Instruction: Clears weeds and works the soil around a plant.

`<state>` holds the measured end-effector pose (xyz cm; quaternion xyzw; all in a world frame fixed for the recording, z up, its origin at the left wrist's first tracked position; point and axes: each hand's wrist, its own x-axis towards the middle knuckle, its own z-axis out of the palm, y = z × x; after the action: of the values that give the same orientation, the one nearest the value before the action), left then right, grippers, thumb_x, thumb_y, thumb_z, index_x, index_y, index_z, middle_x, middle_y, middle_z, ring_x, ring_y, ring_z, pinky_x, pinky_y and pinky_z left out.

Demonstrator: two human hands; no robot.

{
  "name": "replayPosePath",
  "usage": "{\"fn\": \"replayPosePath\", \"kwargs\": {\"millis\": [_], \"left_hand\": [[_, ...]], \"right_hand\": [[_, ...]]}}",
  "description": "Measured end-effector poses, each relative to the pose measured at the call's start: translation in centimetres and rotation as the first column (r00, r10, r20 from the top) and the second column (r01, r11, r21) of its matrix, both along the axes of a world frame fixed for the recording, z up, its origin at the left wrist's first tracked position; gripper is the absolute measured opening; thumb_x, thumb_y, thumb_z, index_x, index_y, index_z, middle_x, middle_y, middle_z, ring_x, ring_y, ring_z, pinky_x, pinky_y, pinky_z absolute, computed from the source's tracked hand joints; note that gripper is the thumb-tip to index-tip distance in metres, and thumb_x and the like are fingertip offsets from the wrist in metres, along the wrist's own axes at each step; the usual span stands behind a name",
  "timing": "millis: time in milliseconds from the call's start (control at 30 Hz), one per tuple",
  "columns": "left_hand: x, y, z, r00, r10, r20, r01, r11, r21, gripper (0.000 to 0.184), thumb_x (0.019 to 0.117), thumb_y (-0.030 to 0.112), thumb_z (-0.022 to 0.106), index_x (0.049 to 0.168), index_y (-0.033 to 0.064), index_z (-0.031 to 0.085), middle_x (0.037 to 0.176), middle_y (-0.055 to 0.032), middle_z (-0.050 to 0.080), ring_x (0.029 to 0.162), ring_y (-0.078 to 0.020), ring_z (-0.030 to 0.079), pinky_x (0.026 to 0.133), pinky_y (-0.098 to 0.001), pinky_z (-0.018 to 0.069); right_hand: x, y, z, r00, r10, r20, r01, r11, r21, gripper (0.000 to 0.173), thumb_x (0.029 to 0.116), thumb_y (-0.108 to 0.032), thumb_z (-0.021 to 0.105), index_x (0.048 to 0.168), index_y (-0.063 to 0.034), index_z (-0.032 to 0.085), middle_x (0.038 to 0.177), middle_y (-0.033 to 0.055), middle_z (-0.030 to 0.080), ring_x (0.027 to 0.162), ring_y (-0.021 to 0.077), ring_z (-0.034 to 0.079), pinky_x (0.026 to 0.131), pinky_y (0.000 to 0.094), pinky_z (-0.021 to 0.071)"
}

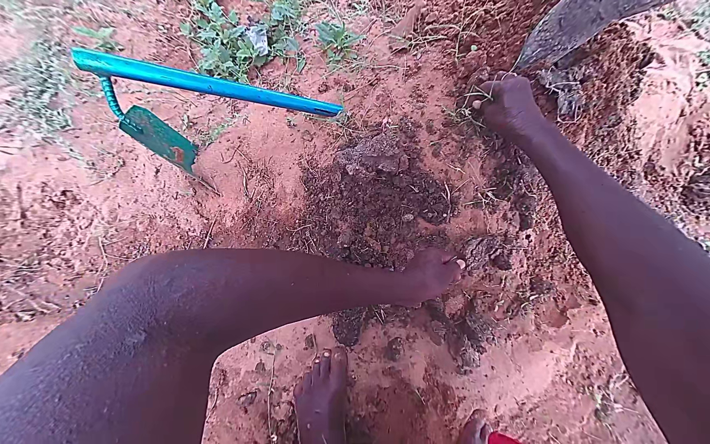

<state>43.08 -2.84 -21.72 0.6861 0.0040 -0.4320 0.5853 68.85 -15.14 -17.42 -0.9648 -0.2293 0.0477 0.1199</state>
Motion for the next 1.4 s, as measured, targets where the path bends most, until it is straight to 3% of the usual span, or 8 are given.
{"fn": "replayPosePath", "kwargs": {"millis": [133,300,533,700,800,967,1133,1400], "left_hand": [[-0.3,0.2,-0.6,1.0,-0.003,-0.027,0.004,0.999,0.034,0.034,0.1122,0.026,0.042,0.102,0.001,0.062,0.082,-0.0025,0.046,0.069,-0.0117,0.043,0.066,-0.0294,0.0384],[-0.3,0.2,-0.5,0.999,-0.009,-0.034,0.01,1.0,0.027,0.034,0.1124,0.028,0.041,0.102,0.0019,0.061,0.08,-0.0011,0.045,0.066,-0.0107,0.042,0.063,-0.0281,0.0376],[-0.6,0.2,-0.4,0.999,-0.02,-0.044,0.021,1.0,0.021,0.032,0.112,0.027,0.042,0.104,0.0015,0.061,0.083,-0.0027,0.046,0.069,-0.0117,0.042,0.065,-0.0295,0.0381],[-0.7,0.2,0.0,0.998,-0.017,-0.055,0.018,1.0,0.017,0.034,0.1124,0.028,0.041,0.105,0.0022,0.061,0.085,-0.0026,0.048,0.068,-0.0104,0.043,0.064,-0.0279,0.0379],[-0.8,0.1,0.2,0.997,-0.047,-0.057,0.05,0.998,0.046,0.035,0.1126,0.028,0.04,0.108,0.0013,0.062,0.084,-0.0032,0.047,0.068,-0.0117,0.043,0.065,-0.0291,0.0385],[-1.0,-0.1,0.4,0.995,-0.076,-0.068,0.08,0.995,0.055,0.036,0.1129,0.029,0.039,0.11,0.0003,0.061,0.087,-0.0046,0.048,0.071,-0.0132,0.044,0.067,-0.031,0.0392],[-1.3,-0.1,0.6,0.995,-0.08,-0.065,0.084,0.995,0.059,0.034,0.1127,0.028,0.04,0.107,0.0003,0.06,0.085,-0.0043,0.046,0.07,-0.0134,0.043,0.067,-0.0309,0.0389],[-1.5,0.5,0.8,0.994,-0.059,-0.097,0.065,0.996,0.054,0.033,0.1127,0.026,0.04,0.11,0.0007,0.061,0.085,-0.0032,0.047,0.069,-0.0118,0.043,0.066,-0.0293,0.039]], "right_hand": [[-0.2,0.7,-0.1,0.996,-0.077,0.039,0.077,0.997,-0.003,0.033,0.0991,-0.021,0.068,0.115,0.0077,0.069,0.121,0.0346,0.062,0.119,0.0512,0.059,0.1,0.0668,0.043],[-1.9,3.0,0.5,0.995,-0.102,0.009,0.099,0.933,-0.345,0.033,0.0924,-0.002,0.065,0.125,0.0059,0.065,0.14,0.0343,0.052,0.116,0.057,0.059,0.087,0.074,0.0482],[-2.7,5.2,0.2,0.98,-0.186,0.071,0.194,0.804,-0.562,0.037,0.0935,-0.006,0.066,0.122,0.0168,0.058,0.13,0.0367,0.058,0.115,0.055,0.061,0.084,0.0686,0.0494],[-2.7,5.9,1.7,0.966,-0.258,0.013,0.217,0.783,-0.583,0.027,0.0958,-0.007,0.064,0.109,0.017,0.062,0.12,0.0391,0.062,0.114,0.0572,0.06,0.085,0.0723,0.0466],[-1.6,5.7,2.3,0.949,-0.311,-0.06,0.231,0.809,-0.541,0.034,0.0972,-0.012,0.065,0.118,0.0143,0.061,0.13,0.0394,0.057,0.125,0.0575,0.053,0.093,0.0756,0.0409],[-0.7,4.3,2.4,0.948,-0.287,-0.135,0.197,0.867,-0.458,0.035,0.1029,-0.025,0.058,0.121,0.0032,0.067,0.131,0.0344,0.06,0.128,0.0534,0.053,0.098,0.0758,0.0372],[-1.5,2.0,2.2,0.944,-0.294,-0.15,0.216,0.894,-0.392,0.041,0.1049,-0.03,0.056,0.119,0.0076,0.065,0.129,0.0361,0.06,0.127,0.0541,0.054,0.095,0.0754,0.0399],[-5.4,0.3,1.8,0.92,-0.37,-0.129,0.316,0.895,-0.316,0.036,0.106,-0.026,0.053,0.124,0.0035,0.065,0.121,0.0356,0.064,0.118,0.0553,0.059,0.089,0.0747,0.0432]]}}
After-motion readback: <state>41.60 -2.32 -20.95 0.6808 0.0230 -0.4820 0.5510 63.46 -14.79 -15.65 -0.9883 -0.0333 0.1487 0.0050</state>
